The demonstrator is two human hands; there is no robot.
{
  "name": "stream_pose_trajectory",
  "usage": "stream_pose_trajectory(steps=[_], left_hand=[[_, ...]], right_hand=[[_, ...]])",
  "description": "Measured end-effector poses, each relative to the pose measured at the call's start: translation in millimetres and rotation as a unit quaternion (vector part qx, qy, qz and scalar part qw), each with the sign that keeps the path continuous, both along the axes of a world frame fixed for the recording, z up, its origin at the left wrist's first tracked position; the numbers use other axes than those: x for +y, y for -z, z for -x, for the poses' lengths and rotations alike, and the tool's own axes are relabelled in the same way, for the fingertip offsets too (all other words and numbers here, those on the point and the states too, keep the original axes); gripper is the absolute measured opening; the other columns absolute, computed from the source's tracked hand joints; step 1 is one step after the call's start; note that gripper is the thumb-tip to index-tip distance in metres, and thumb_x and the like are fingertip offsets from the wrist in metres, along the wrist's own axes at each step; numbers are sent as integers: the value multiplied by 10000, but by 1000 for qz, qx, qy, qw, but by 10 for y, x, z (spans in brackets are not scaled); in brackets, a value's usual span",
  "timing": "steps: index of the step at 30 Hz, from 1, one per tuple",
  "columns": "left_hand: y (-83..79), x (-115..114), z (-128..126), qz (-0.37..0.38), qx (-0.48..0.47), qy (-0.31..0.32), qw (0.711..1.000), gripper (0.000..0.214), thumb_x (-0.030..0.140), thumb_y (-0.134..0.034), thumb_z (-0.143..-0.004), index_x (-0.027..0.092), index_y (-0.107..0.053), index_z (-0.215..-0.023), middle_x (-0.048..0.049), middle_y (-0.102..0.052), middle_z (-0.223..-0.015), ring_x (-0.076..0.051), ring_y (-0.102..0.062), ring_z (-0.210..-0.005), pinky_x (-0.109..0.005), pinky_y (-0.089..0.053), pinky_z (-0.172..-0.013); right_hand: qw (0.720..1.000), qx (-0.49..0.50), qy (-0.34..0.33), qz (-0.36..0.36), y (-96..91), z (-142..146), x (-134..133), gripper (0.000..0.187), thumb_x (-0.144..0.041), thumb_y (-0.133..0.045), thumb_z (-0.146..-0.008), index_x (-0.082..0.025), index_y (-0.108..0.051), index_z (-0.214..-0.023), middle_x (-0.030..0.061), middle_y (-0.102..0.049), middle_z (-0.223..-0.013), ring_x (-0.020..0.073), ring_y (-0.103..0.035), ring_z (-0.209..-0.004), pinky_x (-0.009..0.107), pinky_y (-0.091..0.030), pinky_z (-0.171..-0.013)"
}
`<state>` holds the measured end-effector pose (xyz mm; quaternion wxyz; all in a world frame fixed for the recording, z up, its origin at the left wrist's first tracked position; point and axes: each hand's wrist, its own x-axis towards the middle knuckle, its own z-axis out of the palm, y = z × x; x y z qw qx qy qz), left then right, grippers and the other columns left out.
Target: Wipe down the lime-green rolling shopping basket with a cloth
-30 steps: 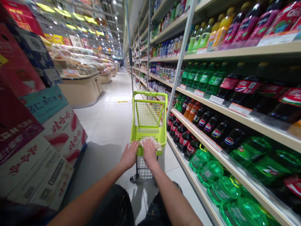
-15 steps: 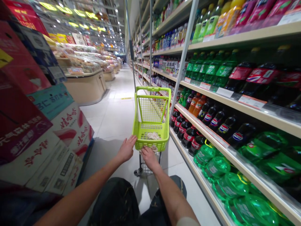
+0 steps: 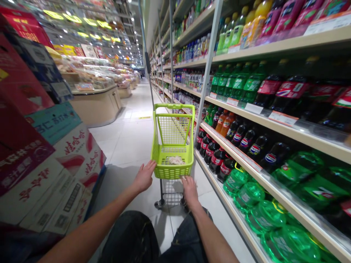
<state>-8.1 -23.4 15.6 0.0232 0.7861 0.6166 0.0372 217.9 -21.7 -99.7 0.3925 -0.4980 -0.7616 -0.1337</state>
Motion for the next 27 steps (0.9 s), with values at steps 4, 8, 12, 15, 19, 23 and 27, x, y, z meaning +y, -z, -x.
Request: stream_pose_trajectory(steps=[4, 8, 12, 15, 19, 23, 27], left_hand=[[14, 3, -7, 1, -1, -13, 1000, 642, -1, -337, -672, 108, -299, -1304, -89, -282, -1410, -188, -188, -1313, -454, -185, -1062], [4, -4, -25, 0, 4, -14, 1000, 634, 11, -339, -677, 87, -296, -1305, -100, -277, -1410, -201, -190, -1312, -459, -184, -1061], [-3, -15, -22, 3, 1, -10, 1000, 638, 12, -332, -680, 98, -292, -1311, -94, -275, -1411, -197, -185, -1313, -471, -170, -1061], [11, -16, -32, 2, -6, -14, 1000, 632, 23, -336, -686, 89, -287, -1313, -103, -268, -1412, -199, -178, -1315, -470, -167, -1060], [34, -15, -70, 3, -13, -18, 1000, 623, 46, -354, -694, 85, -285, -1313, -111, -262, -1414, -203, -173, -1317, -460, -176, -1058], [47, -22, -66, -3, -9, -11, 1000, 613, 42, -349, -700, 102, -297, -1308, -99, -271, -1412, -188, -175, -1317, -461, -175, -1058], [73, -30, -21, -21, 2, -7, 1000, 631, 10, -319, -691, 121, -296, -1311, -75, -272, -1414, -178, -183, -1315, -480, -158, -1058]], right_hand=[[999, 43, -6, -30, -226, -138, 94, 335, -103, -359, -827, -176, -591, -1057, 106, -534, -1050, 206, -436, -1036, 382, -385, -878], [999, 42, 14, 0, -170, -139, 85, 357, -63, -340, -796, -178, -614, -995, 85, -548, -1004, 190, -456, -992, 347, -412, -839], [999, 25, -18, 25, -121, -187, 1, 371, -43, -345, -769, -175, -618, -983, 86, -562, -989, 183, -478, -963, 335, -428, -814], [997, 67, -7, -23, -372, -266, 86, 369, -80, -366, -780, -169, -576, -1070, 109, -520, -1104, 204, -441, -1065, 396, -391, -896], [994, 107, 17, -32, -614, 1, 286, 444, -41, -331, -749, -170, -555, -1111, 110, -524, -1150, 209, -409, -1142, 453, -350, -955], [994, 56, -87, 26, -521, 560, 322, 476, 2, -327, -721, -151, -572, -1100, 104, -552, -1153, 187, -402, -1171, 397, -359, -975], [996, 37, -76, 42, -516, 432, 324, 447, -5, -342, -728, -130, -586, -1081, 122, -559, -1149, 198, -410, -1161, 399, -352, -983]])
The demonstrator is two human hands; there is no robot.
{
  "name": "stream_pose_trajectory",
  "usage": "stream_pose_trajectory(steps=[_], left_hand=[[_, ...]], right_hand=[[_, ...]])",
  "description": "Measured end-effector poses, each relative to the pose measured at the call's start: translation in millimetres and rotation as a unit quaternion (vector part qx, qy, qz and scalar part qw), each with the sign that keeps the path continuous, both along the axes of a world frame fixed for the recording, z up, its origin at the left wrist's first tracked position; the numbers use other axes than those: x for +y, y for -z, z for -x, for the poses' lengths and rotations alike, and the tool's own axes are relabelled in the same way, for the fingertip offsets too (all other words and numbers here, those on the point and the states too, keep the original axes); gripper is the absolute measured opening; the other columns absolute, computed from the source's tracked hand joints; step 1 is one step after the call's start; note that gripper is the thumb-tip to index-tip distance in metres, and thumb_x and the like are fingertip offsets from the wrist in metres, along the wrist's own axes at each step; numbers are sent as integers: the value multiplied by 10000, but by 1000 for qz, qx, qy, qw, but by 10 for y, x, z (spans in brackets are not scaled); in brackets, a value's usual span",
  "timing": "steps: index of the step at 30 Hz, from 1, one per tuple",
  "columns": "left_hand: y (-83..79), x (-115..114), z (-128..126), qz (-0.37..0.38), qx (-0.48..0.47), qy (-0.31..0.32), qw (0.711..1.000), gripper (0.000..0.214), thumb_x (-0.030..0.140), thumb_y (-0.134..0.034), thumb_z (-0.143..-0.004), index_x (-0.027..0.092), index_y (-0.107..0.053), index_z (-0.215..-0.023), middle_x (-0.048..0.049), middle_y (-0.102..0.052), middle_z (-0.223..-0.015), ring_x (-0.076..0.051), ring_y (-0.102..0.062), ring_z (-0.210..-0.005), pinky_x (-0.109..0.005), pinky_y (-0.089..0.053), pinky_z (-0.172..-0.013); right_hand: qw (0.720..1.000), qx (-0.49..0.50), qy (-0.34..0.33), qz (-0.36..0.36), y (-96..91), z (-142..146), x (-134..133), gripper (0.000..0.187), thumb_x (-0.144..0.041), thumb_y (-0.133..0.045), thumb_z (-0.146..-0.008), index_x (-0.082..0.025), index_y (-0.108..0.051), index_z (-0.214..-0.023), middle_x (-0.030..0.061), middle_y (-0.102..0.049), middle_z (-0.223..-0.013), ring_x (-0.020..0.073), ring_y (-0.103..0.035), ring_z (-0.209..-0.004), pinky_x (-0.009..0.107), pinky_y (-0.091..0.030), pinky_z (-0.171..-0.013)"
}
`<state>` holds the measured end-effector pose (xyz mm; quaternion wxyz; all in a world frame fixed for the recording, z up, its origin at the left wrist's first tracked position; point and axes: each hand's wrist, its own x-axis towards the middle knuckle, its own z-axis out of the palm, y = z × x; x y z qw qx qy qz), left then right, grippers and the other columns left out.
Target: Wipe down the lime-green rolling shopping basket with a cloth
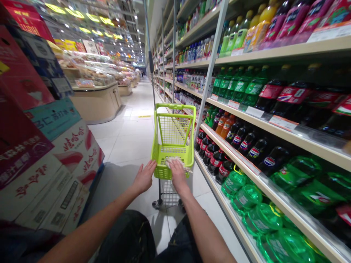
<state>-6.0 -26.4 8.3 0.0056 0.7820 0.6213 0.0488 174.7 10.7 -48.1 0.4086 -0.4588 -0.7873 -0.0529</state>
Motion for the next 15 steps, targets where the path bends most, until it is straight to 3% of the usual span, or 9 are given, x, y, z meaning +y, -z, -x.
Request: stream_pose_trajectory(steps=[3, 5, 11, 13, 15], left_hand=[[37, -6, -5, -6, 2, -2, 1000, 651, 1, -317, -679, 116, -283, -1318, -79, -264, -1417, -178, -165, -1320, -483, -152, -1057], [60, -11, -35, -8, 0, -6, 1000, 658, 6, -326, -673, 103, -274, -1322, -86, -253, -1421, -183, -143, -1324, -477, -148, -1059], [82, -42, -99, -2, 15, -5, 1000, 684, 10, -328, -667, 100, -234, -1338, -96, -209, -1434, -185, -108, -1330, -471, -134, -1061], [79, -53, -96, -5, 17, -4, 1000, 678, 5, -314, -673, 95, -229, -1339, -100, -206, -1435, -184, -107, -1330, -473, -131, -1061], [75, -61, -93, -8, 13, -6, 1000, 666, 5, -304, -682, 87, -231, -1338, -106, -204, -1434, -190, -108, -1330, -475, -133, -1059]], right_hand=[[996, 30, 83, -4, -62, -362, 23, 413, -27, -348, -739, -120, -597, -1055, 141, -564, -1123, 219, -418, -1139, 436, -355, -970], [993, 49, 106, 0, -76, -404, 10, 430, -20, -339, -732, -131, -594, -1059, 135, -561, -1122, 218, -414, -1140, 445, -352, -968], [998, 59, -24, 26, -129, 254, -103, 491, 1, -330, -690, -142, -576, -1091, 107, -546, -1157, 175, -426, -1144, 374, -351, -987], [996, 86, -25, 22, -212, 303, -69, 484, -16, -328, -708, -148, -558, -1113, 100, -535, -1178, 161, -432, -1143, 347, -358, -982], [995, 98, 16, 24, -287, 205, -10, 455, -35, -329, -727, -147, -560, -1103, 106, -538, -1175, 167, -443, -1135, 350, -368, -967]])
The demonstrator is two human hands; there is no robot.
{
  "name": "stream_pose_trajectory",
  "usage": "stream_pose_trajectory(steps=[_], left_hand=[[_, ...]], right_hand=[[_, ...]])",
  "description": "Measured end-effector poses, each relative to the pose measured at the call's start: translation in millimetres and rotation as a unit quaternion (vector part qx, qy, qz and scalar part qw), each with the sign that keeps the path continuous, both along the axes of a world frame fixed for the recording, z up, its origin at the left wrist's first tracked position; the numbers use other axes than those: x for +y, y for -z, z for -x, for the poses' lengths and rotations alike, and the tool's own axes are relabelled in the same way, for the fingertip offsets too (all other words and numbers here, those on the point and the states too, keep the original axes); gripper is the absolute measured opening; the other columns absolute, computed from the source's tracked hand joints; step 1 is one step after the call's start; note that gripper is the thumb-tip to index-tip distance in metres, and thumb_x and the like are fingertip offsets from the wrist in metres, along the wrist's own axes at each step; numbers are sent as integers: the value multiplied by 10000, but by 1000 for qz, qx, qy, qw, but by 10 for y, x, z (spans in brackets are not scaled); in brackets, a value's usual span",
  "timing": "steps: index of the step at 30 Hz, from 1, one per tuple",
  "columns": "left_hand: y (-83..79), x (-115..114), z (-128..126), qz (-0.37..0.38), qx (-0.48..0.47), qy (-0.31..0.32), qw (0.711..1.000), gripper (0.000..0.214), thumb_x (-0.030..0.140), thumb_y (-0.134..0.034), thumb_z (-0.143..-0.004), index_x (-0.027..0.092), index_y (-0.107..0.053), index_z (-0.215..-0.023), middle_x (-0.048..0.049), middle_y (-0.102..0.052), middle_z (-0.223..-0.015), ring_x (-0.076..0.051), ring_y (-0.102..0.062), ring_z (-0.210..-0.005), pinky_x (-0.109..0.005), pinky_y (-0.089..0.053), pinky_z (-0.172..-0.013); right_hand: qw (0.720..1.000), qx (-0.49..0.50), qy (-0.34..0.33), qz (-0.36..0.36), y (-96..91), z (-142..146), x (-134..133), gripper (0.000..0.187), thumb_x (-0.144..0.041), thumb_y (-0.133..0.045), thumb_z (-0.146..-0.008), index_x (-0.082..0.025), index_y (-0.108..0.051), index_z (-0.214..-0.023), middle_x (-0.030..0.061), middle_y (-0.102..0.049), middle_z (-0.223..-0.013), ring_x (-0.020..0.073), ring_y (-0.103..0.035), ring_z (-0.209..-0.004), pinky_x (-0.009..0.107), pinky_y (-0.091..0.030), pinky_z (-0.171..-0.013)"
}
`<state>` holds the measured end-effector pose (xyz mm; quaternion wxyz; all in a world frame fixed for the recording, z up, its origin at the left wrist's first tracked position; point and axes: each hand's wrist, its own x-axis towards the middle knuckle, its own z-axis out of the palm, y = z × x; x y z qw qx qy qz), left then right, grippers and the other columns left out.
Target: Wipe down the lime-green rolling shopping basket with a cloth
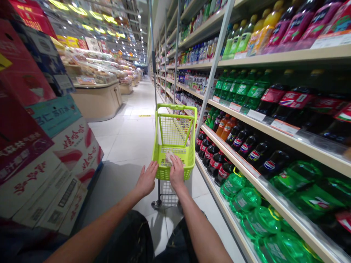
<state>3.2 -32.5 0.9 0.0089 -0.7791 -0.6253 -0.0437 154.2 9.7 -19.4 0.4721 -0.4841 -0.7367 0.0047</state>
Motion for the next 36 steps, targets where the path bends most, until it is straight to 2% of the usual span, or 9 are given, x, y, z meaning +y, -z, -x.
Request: stream_pose_trajectory(steps=[4, 9, 12, 15, 18, 23, 25, 30, 36], left_hand=[[-6, -8, -6, 9, -3, 4, 1000, 672, 9, -314, -681, 96, -225, -1341, -111, -191, -1437, -195, -99, -1332, -481, -131, -1057], [-4, -14, -3, 0, -3, 10, 1000, 673, -5, -302, -681, 102, -227, -1341, -105, -205, -1434, -185, -91, -1332, -482, -121, -1059], [-4, -14, 4, -8, -5, 18, 1000, 672, -10, -298, -681, 115, -236, -1339, -96, -224, -1429, -179, -101, -1331, -491, -111, -1059], [-18, -15, -19, -6, -11, 24, 1000, 657, 1, -303, -689, 112, -250, -1333, -98, -237, -1425, -182, -121, -1328, -493, -114, -1059], [-48, -22, -73, -5, -17, 19, 1000, 622, 34, -319, -706, 83, -267, -1324, -115, -249, -1418, -206, -133, -1325, -496, -118, -1057], [-67, -30, -83, 2, -4, 15, 1000, 651, 15, -316, -684, 78, -255, -1329, -111, -238, -1422, -204, -130, -1326, -510, -108, -1055], [-50, -22, -49, -4, 0, 14, 1000, 658, 6, -305, -685, 94, -249, -1334, -103, -235, -1424, -198, -131, -1326, -512, -99, -1056], [-8, 10, -36, -5, -2, 3, 1000, 659, 5, -300, -693, 108, -241, -1341, -103, -241, -1422, -201, -122, -1328, -510, -93, -1057], [-32, -6, -80, -8, -1, 11, 1000, 628, 23, -302, -703, 91, -273, -1327, -107, -247, -1419, -213, -143, -1324, -519, -100, -1054]], right_hand=[[991, -114, 63, 35, -33, -301, 36, 344, -104, -399, -758, -140, -581, -1048, 134, -534, -1185, 247, -419, -1157, 466, -317, -963], [968, -246, 45, 36, 24, -545, -27, 455, -147, -535, -719, -154, -488, -1172, 132, -470, -1272, 283, -347, -1219, 504, -235, -992], [964, -256, 56, 34, 75, -815, 15, 439, -90, -488, -721, -156, -503, -1154, 124, -508, -1236, 260, -383, -1197, 482, -246, -992], [972, -193, 132, 7, 172, -1028, 73, 408, -111, -429, -748, -135, -502, -1149, 140, -526, -1204, 256, -404, -1176, 486, -276, -972], [979, -125, 157, -21, 286, -845, 69, 410, -114, -373, -762, -128, -498, -1152, 139, -556, -1149, 233, -429, -1148, 459, -313, -957], [988, -148, 45, -21, 336, -224, 17, 448, -60, -367, -725, -131, -521, -1139, 121, -541, -1180, 209, -422, -1156, 409, -313, -979], [987, -155, 47, -13, 297, -310, 46, 448, -53, -366, -719, -139, -531, -1127, 120, -543, -1178, 214, -417, -1160, 426, -296, -986], [979, -108, 175, 4, 206, -832, 126, 417, -103, -354, -753, -129, -511, -1139, 150, -504, -1215, 254, -355, -1205, 503, -261, -975], [986, -158, 48, 23, 237, -145, 6, 433, -55, -369, -745, -139, -526, -1139, 129, -542, -1186, 218, -423, -1155, 419, -303, -968]])
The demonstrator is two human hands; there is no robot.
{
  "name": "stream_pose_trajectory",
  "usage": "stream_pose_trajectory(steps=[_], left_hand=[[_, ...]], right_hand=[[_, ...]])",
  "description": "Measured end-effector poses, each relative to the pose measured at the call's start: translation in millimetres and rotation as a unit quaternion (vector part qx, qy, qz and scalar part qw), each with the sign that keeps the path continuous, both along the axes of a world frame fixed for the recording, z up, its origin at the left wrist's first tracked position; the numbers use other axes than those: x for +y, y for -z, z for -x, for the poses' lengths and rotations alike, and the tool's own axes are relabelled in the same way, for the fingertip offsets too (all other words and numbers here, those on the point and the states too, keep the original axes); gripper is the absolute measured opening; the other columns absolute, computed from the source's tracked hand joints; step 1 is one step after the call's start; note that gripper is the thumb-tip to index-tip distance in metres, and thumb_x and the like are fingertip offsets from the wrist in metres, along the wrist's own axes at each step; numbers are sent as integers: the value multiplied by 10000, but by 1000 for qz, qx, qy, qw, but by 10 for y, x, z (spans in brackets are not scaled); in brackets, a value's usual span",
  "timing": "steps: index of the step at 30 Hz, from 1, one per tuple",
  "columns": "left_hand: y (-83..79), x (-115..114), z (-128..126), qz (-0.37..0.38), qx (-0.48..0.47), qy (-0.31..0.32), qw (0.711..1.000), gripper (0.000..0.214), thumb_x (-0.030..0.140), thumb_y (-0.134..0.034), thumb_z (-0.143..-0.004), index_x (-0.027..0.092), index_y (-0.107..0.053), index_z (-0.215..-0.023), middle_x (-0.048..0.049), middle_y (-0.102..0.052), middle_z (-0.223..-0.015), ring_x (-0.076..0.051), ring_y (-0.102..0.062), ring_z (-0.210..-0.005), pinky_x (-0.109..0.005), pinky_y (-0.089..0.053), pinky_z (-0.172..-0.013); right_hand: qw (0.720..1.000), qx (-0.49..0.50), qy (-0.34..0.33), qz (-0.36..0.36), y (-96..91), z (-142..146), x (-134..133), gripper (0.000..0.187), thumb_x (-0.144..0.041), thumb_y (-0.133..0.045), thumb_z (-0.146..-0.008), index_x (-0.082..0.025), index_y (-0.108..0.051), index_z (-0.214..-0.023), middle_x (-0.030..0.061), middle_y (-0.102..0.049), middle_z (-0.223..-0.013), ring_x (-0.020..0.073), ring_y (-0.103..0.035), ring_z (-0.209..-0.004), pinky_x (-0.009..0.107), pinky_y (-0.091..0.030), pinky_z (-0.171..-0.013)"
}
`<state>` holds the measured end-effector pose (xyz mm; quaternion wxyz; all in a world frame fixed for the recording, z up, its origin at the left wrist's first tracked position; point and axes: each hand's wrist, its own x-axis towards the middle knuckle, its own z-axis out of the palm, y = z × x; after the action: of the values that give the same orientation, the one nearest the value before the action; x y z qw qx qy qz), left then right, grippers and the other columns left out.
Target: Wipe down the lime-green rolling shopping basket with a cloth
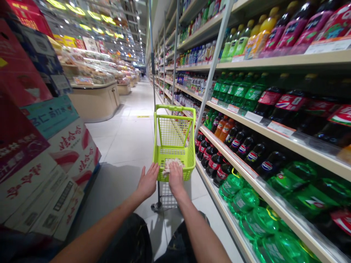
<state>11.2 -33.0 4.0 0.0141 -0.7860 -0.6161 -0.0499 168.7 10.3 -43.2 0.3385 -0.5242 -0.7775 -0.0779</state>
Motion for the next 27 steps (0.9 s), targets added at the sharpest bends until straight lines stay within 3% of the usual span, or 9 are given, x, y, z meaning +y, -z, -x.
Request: stream_pose_trajectory(steps=[3, 6, 8, 13, 15, 17, 20, 22, 27], left_hand=[[-7, -14, 43, -7, 1, -1, 1000, 635, 6, -284, -702, 109, -277, -1328, -96, -254, -1417, -202, -153, -1322, -521, -94, -1055], [-6, -15, 60, -6, 0, -4, 1000, 648, 0, -288, -695, 113, -269, -1333, -101, -256, -1416, -202, -152, -1322, -519, -97, -1056], [0, -10, 40, -4, 1, -7, 1000, 648, 7, -301, -693, 101, -267, -1332, -111, -256, -1414, -213, -147, -1323, -516, -102, -1056], [28, 0, 0, -9, 2, 2, 1000, 634, 21, -311, -699, 113, -283, -1325, -101, -262, -1415, -208, -145, -1323, -506, -87, -1059], [33, -4, 20, -12, -2, 6, 1000, 634, 17, -306, -698, 124, -288, -1323, -87, -268, -1414, -196, -154, -1322, -505, -77, -1061], [29, -12, 41, -14, -5, 8, 1000, 637, 11, -302, -696, 128, -289, -1322, -80, -266, -1415, -189, -163, -1320, -507, -72, -1061], [12, -20, 31, -10, -7, 10, 1000, 638, 5, -304, -692, 110, -287, -1321, -92, -268, -1413, -195, -164, -1319, -512, -83, -1059], [-6, -14, -4, -7, -9, 6, 1000, 626, 11, -311, -693, 93, -295, -1314, -106, -280, -1407, -210, -167, -1318, -515, -97, -1057], [-67, 44, -38, -24, -20, 25, 999, 526, 52, -309, -740, 132, -393, -1253, -95, -402, -1343, -214, -243, -1293, -518, -92, -1060]], right_hand=[[1000, -13, -13, 6, -46, -54, 7, 436, -37, -371, -740, -159, -537, -1123, 115, -547, -1185, 218, -430, -1155, 434, -287, -976], [997, 21, 78, -10, -86, -425, 63, 419, -48, -357, -745, -133, -540, -1111, 145, -554, -1163, 244, -431, -1148, 485, -279, -964], [993, 42, 111, -20, -73, -514, 71, 421, -56, -349, -750, -129, -531, -1123, 148, -553, -1161, 246, -428, -1148, 494, -281, -960], [1000, 17, -13, 0, 9, 11, -29, 429, -62, -388, -745, -153, -532, -1139, 123, -550, -1176, 218, -430, -1150, 421, -298, -975], [999, 0, -43, 9, -20, 88, -40, 441, -48, -398, -735, -164, -531, -1139, 113, -547, -1186, 212, -435, -1150, 419, -283, -982], [1000, -3, -24, 16, -78, -58, -15, 433, -44, -387, -738, -163, -534, -1127, 111, -560, -1169, 215, -456, -1129, 441, -274, -977], [997, 20, 78, 9, -148, -401, 34, 408, -58, -357, -754, -128, -532, -1117, 139, -573, -1138, 242, -474, -1101, 490, -270, -956], [993, 28, 115, 3, -149, -452, 26, 403, -67, -353, -761, -118, -528, -1120, 148, -573, -1135, 252, -473, -1100, 504, -260, -956], [1000, -6, 11, 11, -75, 34, -89, 411, -65, -398, -752, -160, -528, -1129, 112, -560, -1175, 220, -453, -1136, 424, -266, -980]])
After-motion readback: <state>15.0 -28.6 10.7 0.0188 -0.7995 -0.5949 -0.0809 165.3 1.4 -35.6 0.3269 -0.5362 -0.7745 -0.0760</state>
